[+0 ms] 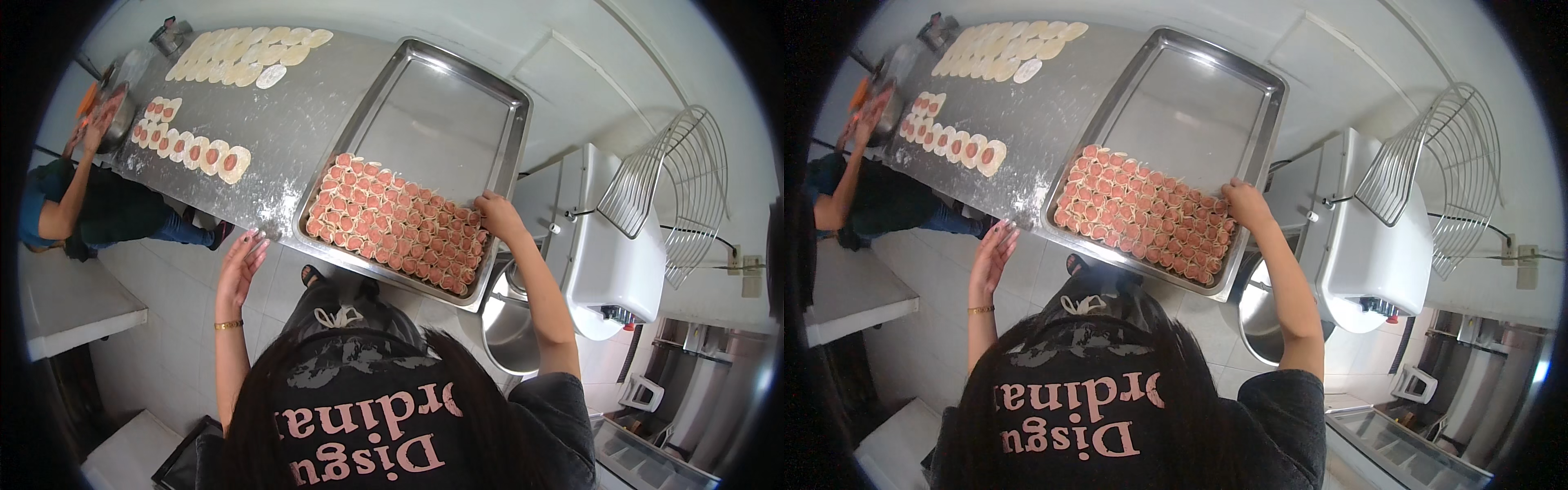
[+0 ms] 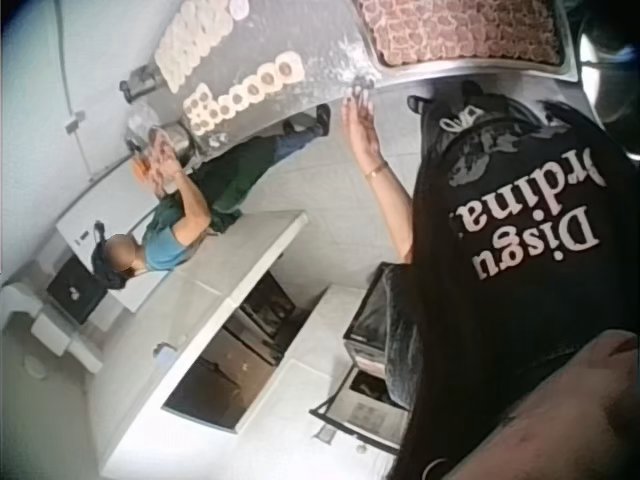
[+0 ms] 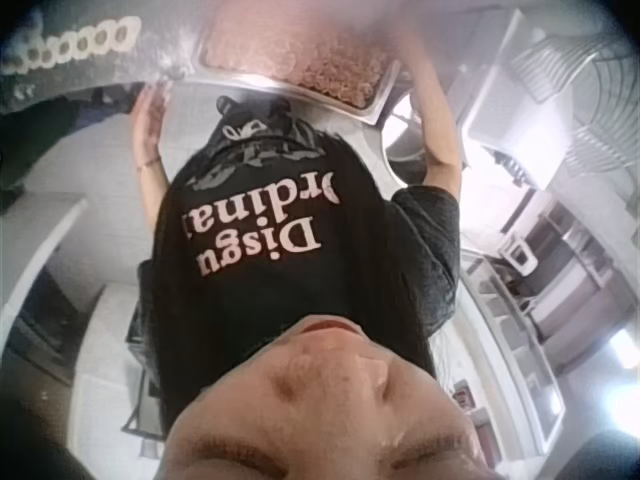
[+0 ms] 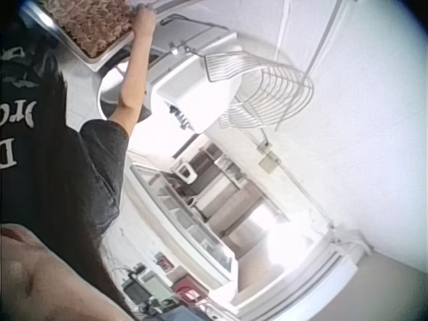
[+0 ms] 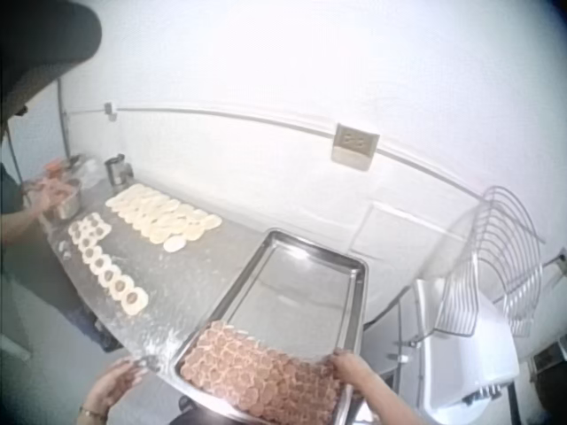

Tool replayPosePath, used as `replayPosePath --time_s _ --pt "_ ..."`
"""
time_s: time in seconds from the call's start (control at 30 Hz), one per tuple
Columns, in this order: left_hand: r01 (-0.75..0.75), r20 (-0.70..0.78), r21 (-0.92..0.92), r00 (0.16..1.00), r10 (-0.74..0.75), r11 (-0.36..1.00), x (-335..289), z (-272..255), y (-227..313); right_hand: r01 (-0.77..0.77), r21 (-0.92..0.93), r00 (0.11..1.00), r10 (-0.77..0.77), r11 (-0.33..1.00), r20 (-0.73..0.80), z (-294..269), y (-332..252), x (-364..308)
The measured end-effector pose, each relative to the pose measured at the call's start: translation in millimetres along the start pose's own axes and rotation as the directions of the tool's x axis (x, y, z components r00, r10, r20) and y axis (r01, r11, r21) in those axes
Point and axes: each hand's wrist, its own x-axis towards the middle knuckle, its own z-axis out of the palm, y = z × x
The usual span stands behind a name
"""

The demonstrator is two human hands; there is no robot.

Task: The person places a portion of meat filling onto circular dough wrappers, folds the dough over the filling, and pinches the edges to seal each dumpling. The finished dumplings are placed in neat rows on a metal tray. A coworker is visible across the table performing the same task.

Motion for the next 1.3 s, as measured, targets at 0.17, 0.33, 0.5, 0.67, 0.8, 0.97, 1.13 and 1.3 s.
replayPosePath --time_s 0.17,0.33,0.5,0.67,0.8,0.97,1.13,1.3 --pt "0.006 0.012 -0.003 1.0 -0.006 1.0 0.8 -0.7 -1.5 -0.023 -0.002 0.999 0.023 1.0 -0.025 -0.3 -1.7 -2.6" --pt "0.002 0.026 0.001 1.0 -0.002 1.0 1.6 -0.1 -0.1 -0.114 -0.01 0.994 0.114 0.993 0.005 -0.7 -10.5 -4.2" --pt "0.011 0.031 0.005 0.999 -0.012 1.0 0.9 -1.1 -4.1 -0.152 -0.129 0.988 0.153 0.98 0.0 -5.8 -19.9 -7.3" --pt "0.024 0.041 -0.009 0.999 -0.023 1.0 1.3 -3.7 -10.1 -0.168 -0.102 0.965 0.185 0.98 0.185 -21.8 -17.6 -2.4" --pt "0.035 0.053 -0.003 0.998 -0.034 0.999 2.0 -5.7 -10.8 -0.169 -0.039 0.936 0.172 0.985 0.306 -34.9 -5.2 3.5" --pt "0.027 0.053 -0.004 0.998 -0.026 1.0 0.4 -12.0 -12.7 -0.081 -0.212 0.909 0.159 0.974 0.386 -30.8 5.6 7.4" --pt "0.004 0.045 -0.017 0.999 -0.004 1.0 -0.3 -17.5 -13.0 -0.106 -0.174 0.895 0.17 0.979 0.412 -28.6 6.9 5.5" --pt "0.055 0.01 -0.019 0.998 -0.055 0.998 2.3 -13.7 -9.2 -0.147 -0.127 0.903 0.186 0.981 0.387 -28.5 -0.6 -5.1"
